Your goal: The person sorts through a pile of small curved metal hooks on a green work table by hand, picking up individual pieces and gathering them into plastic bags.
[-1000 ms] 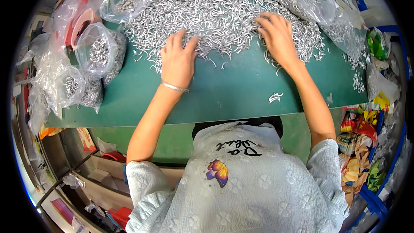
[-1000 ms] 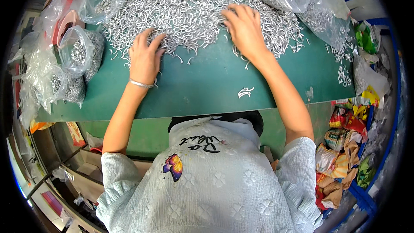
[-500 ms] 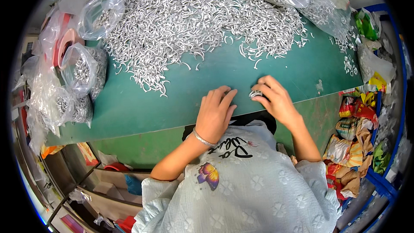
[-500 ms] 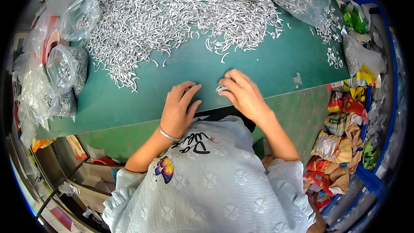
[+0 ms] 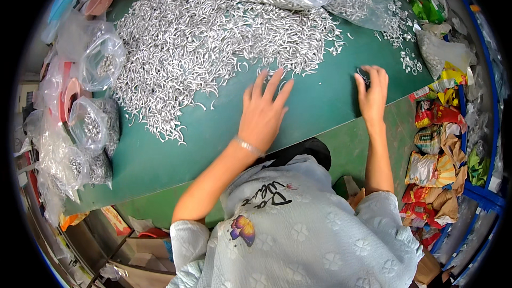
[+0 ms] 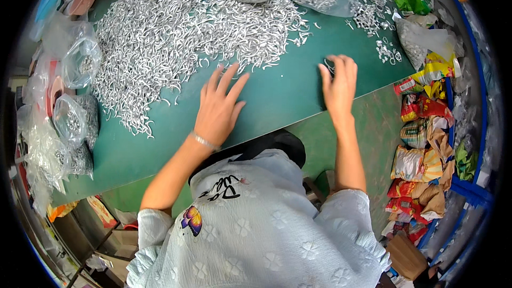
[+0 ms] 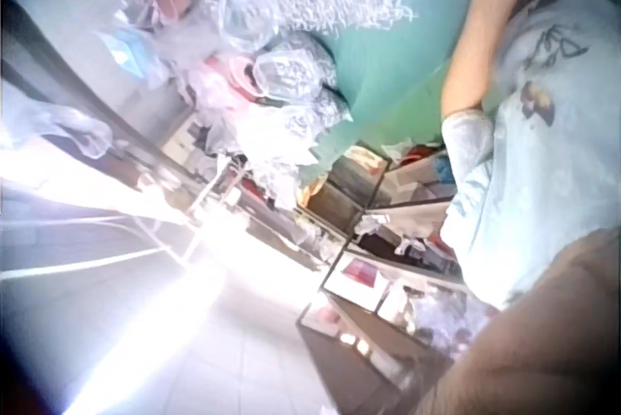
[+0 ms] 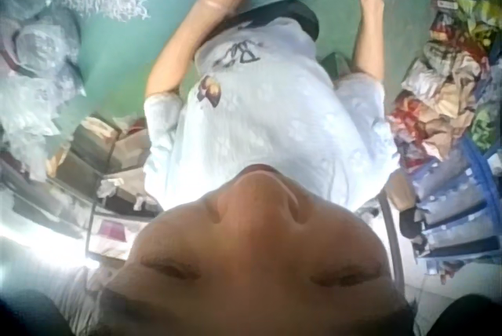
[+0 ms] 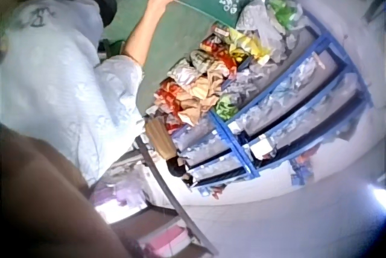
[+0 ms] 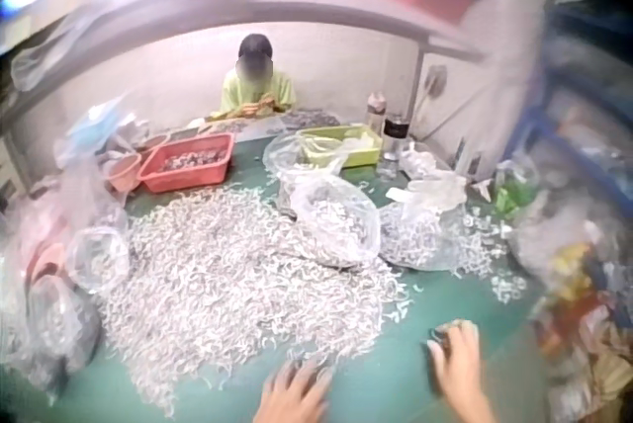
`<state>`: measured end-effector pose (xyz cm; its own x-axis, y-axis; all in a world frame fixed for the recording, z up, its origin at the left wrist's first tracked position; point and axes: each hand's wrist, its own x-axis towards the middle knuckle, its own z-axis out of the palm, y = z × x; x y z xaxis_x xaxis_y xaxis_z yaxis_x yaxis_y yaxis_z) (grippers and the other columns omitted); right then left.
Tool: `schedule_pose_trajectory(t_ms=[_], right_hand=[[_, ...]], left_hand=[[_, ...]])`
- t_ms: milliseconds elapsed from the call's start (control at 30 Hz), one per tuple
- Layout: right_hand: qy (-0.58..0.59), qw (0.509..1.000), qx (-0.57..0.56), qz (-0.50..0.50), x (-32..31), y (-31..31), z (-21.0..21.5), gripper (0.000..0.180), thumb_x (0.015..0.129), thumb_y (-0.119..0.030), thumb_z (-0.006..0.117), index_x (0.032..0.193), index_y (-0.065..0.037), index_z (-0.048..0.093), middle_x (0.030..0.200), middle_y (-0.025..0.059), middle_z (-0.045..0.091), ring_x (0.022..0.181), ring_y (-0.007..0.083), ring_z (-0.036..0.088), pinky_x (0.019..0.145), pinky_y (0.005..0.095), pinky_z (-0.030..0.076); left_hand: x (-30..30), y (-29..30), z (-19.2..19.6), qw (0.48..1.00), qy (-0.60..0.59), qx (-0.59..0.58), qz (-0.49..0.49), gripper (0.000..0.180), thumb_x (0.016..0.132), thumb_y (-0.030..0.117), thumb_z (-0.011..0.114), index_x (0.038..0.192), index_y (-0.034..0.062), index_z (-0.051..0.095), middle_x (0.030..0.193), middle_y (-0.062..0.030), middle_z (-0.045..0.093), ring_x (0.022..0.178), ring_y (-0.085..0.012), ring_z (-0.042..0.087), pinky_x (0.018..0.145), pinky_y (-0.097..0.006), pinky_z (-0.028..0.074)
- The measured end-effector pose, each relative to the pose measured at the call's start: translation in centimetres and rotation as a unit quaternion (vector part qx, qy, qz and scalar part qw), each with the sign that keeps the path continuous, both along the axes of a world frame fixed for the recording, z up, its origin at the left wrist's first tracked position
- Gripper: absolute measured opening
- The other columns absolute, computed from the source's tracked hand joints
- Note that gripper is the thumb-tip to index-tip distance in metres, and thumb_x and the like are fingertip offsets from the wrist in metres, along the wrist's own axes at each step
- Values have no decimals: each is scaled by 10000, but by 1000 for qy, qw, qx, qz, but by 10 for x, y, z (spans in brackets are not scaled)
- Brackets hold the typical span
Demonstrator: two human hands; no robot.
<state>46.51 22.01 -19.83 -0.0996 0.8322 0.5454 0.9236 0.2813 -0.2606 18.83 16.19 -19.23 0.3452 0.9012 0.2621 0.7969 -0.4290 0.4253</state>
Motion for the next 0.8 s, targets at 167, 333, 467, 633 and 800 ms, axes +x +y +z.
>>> schedule_pose_trajectory(t_ms=[167, 333, 467, 633, 800], right_hand=[[42, 993, -81, 75, -68, 42, -2, 490, 843, -308, 685, 1260, -81, 566, 1331, 166, 482, 1229, 359, 430, 999, 461, 354], [61, 975, -150, 154, -101, 9, -26, 704, 849, -284, 684, 1375, 60, 367, 1431, 258, 340, 1368, 451, 260, 1101, 529, 250], [81, 958, -160, 224, -115, -24, -14, 712, 794, -183, 726, 1371, 45, 375, 1427, 244, 337, 1357, 470, 275, 1100, 521, 267], [86, 931, -178, 308, -123, -34, -14, 610, 797, -91, 686, 1339, 23, 429, 1415, 197, 383, 1337, 415, 347, 1065, 516, 329], [61, 897, -165, 405, -132, -29, -24, 572, 778, -122, 700, 1301, -17, 495, 1370, 152, 449, 1264, 370, 441, 1028, 487, 376]], left_hand=[[21, 77, -15, 996, 58, 63, 18, 695, 813, 294, 709, 1432, 210, 404, 1525, -95, 297, 1370, -400, 291, 1056, -616, 289], [-2, 79, -24, 997, 72, 38, -17, 604, 812, 215, 689, 1366, 152, 456, 1436, -81, 397, 1312, -382, 365, 1069, -565, 318], [-23, 61, -19, 998, 16, 16, -60, 553, 768, 36, 653, 1290, 18, 473, 1332, -167, 458, 1271, -395, 403, 1087, -456, 350], [-50, 35, -8, 998, -6, 15, -60, 503, 742, -58, 606, 1229, -17, 489, 1272, -203, 489, 1238, -399, 449, 1064, -437, 377], [-71, 11, -12, 999, -8, 42, -9, 394, 759, -66, 568, 1149, -9, 547, 1200, -196, 534, 1186, -375, 505, 1009, -436, 411]])
